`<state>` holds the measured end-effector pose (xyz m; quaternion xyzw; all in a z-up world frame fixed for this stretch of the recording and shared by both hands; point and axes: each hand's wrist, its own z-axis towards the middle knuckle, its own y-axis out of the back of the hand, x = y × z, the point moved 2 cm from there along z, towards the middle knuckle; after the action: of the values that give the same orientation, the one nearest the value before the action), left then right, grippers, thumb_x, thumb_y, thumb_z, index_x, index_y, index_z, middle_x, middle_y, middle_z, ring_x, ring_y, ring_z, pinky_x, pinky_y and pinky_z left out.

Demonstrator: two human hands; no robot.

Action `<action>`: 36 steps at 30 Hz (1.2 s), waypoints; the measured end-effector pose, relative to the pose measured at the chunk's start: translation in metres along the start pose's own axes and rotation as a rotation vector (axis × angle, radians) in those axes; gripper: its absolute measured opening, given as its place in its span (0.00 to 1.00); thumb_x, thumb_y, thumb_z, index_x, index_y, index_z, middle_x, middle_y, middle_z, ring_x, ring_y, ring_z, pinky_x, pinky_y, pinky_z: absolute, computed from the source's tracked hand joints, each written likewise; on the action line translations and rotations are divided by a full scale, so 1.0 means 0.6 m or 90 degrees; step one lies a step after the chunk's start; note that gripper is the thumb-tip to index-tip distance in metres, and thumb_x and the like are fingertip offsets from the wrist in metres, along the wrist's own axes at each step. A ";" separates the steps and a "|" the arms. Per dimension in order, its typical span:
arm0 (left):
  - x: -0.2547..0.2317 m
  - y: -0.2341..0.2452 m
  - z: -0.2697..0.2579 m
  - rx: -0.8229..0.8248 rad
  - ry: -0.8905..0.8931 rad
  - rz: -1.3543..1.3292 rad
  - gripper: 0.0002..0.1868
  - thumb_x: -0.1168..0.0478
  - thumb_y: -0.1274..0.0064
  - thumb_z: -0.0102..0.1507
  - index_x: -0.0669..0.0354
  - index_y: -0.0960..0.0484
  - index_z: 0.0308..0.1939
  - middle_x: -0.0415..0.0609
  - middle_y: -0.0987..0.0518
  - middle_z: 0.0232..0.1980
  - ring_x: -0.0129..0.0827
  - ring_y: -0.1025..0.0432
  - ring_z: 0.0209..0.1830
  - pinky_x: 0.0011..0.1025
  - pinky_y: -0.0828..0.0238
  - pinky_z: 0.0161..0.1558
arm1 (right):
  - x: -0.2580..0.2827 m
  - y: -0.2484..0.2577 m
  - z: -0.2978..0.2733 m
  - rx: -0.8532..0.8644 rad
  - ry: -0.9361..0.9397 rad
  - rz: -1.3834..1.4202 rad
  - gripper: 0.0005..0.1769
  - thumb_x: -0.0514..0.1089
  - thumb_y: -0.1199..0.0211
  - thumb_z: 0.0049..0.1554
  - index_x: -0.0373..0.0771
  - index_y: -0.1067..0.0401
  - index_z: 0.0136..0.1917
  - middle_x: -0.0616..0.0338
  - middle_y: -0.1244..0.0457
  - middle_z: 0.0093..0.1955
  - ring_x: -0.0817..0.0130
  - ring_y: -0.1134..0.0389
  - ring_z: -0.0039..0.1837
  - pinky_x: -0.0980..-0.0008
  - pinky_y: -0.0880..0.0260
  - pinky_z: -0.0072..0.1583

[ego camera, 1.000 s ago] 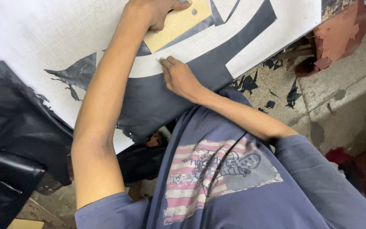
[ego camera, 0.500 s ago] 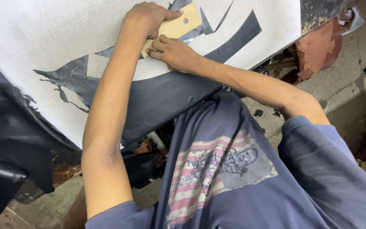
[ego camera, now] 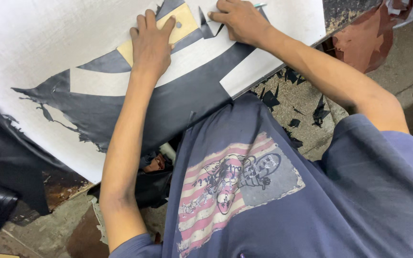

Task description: The person uses a light blue utility knife to cut a large sheet of dark gray fabric on a white worktable. They repeatedly position a tan cardboard template on the fabric, trace around it, and cut out the shape. Cut pieces are set aside on the table.

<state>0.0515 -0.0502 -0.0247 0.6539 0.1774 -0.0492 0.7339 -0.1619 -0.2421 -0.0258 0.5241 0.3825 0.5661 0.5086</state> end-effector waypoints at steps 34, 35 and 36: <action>-0.133 0.106 0.145 0.160 0.290 -0.175 0.12 0.66 0.34 0.61 0.71 0.19 0.42 0.55 0.22 0.40 0.47 0.28 0.36 0.39 0.33 0.41 | -0.177 0.091 -0.282 -0.234 -0.483 0.506 0.13 0.38 0.35 0.65 0.29 0.28 0.61 0.51 0.34 0.55 0.63 0.31 0.54 0.63 0.30 0.54; -0.140 0.108 0.154 0.135 0.280 -0.214 0.11 0.67 0.35 0.62 0.71 0.19 0.44 0.54 0.22 0.40 0.44 0.28 0.35 0.37 0.33 0.40 | -0.177 0.091 -0.267 -0.230 -0.478 0.490 0.15 0.39 0.33 0.62 0.28 0.29 0.59 0.49 0.35 0.54 0.59 0.31 0.53 0.62 0.30 0.53; -0.147 0.107 0.164 0.106 0.269 -0.252 0.10 0.68 0.36 0.64 0.71 0.18 0.45 0.53 0.22 0.40 0.41 0.28 0.34 0.35 0.33 0.39 | -0.177 0.089 -0.249 -0.229 -0.471 0.473 0.18 0.40 0.30 0.59 0.27 0.30 0.56 0.48 0.36 0.53 0.56 0.31 0.53 0.60 0.31 0.52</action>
<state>0.0079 -0.1514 0.0728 0.6602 0.4457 -0.0689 0.6006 -0.3248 -0.3412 -0.0196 0.6925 -0.1347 0.5419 0.4568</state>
